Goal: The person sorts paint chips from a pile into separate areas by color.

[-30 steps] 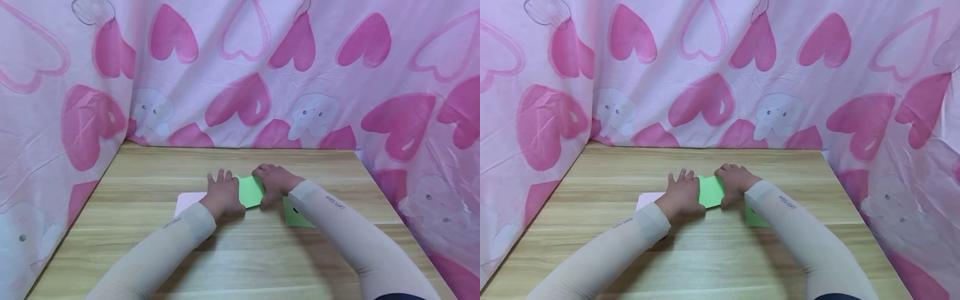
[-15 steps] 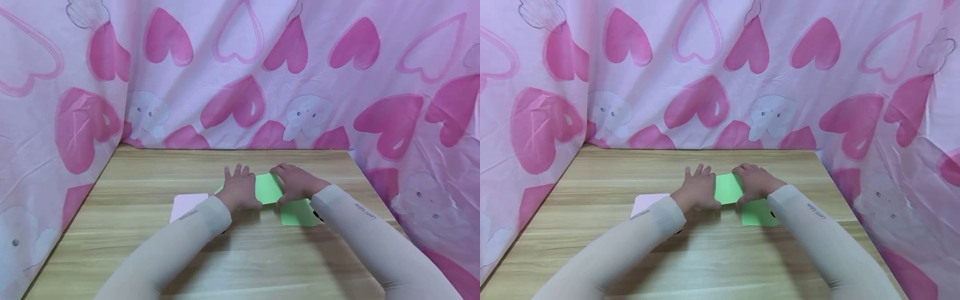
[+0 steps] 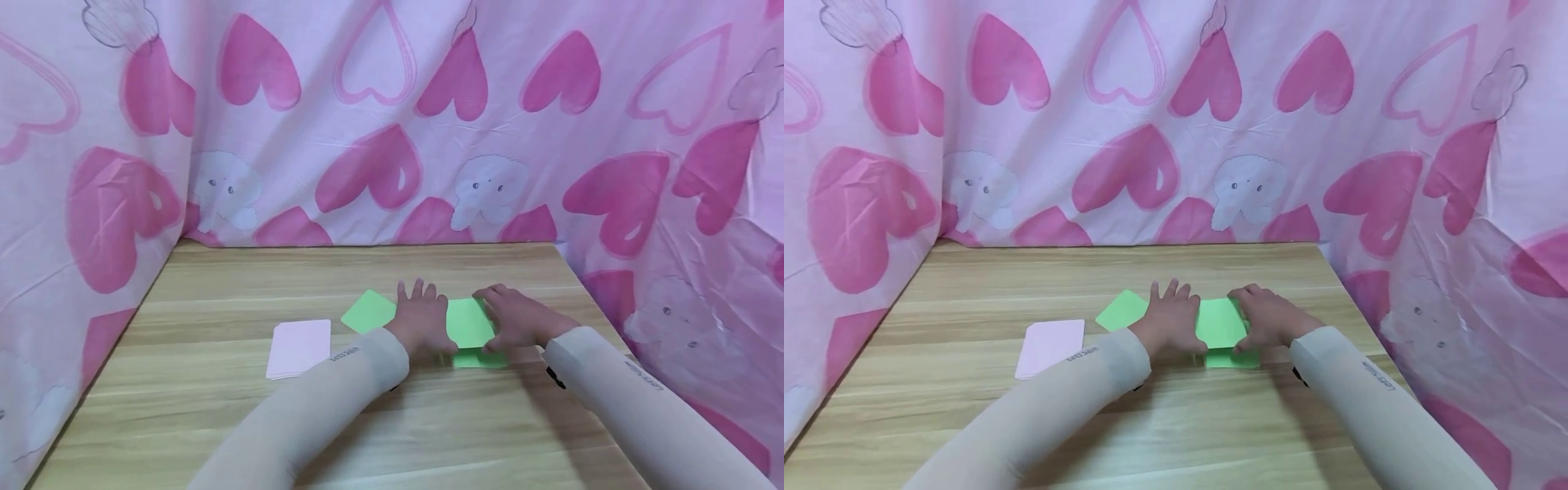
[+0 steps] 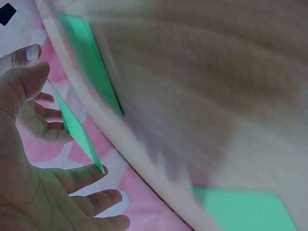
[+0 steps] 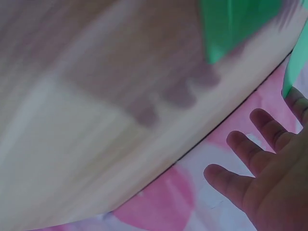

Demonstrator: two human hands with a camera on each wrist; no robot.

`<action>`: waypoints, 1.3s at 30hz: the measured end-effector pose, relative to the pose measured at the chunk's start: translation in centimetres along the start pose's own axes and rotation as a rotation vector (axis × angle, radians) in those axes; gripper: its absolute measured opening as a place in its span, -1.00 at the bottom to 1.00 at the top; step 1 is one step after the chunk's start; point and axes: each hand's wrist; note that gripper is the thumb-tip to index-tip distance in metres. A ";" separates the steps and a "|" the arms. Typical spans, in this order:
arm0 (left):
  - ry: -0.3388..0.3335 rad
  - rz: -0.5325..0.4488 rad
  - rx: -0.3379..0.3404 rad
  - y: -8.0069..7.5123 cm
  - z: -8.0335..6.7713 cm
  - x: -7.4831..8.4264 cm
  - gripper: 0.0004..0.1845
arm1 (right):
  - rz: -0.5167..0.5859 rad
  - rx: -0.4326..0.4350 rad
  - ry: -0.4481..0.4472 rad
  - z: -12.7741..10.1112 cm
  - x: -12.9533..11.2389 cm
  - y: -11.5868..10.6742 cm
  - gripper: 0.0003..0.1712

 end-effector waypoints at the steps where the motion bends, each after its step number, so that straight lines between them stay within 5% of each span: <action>1: 0.000 0.006 0.002 0.2 0.1 0.3 -0.02 | 0.001 0.000 0.004 -0.2 0.3 0.2 0.23; 15: -0.006 0.043 -0.027 2.9 0.9 2.5 -0.04 | 0.008 -0.033 0.019 -1.6 1.9 2.0 0.21; 27: -0.017 0.014 -0.026 2.9 0.7 2.8 0.04 | 0.010 -0.057 0.028 -2.0 2.7 2.5 0.22; 34: -0.091 -0.089 0.004 1.3 -0.3 -0.7 0.09 | -0.013 -0.046 0.040 -0.5 1.4 2.0 0.24; 39: -0.250 -0.158 0.080 0.8 -1.5 -4.5 -0.07 | 0.031 -0.034 -0.003 1.1 0.1 1.6 0.26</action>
Point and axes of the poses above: each hand's wrist, its own z-axis towards the middle knuckle, its own y-axis out of the palm, x = y × z, and after that the axes turned 3 degrees about -y, right-handed
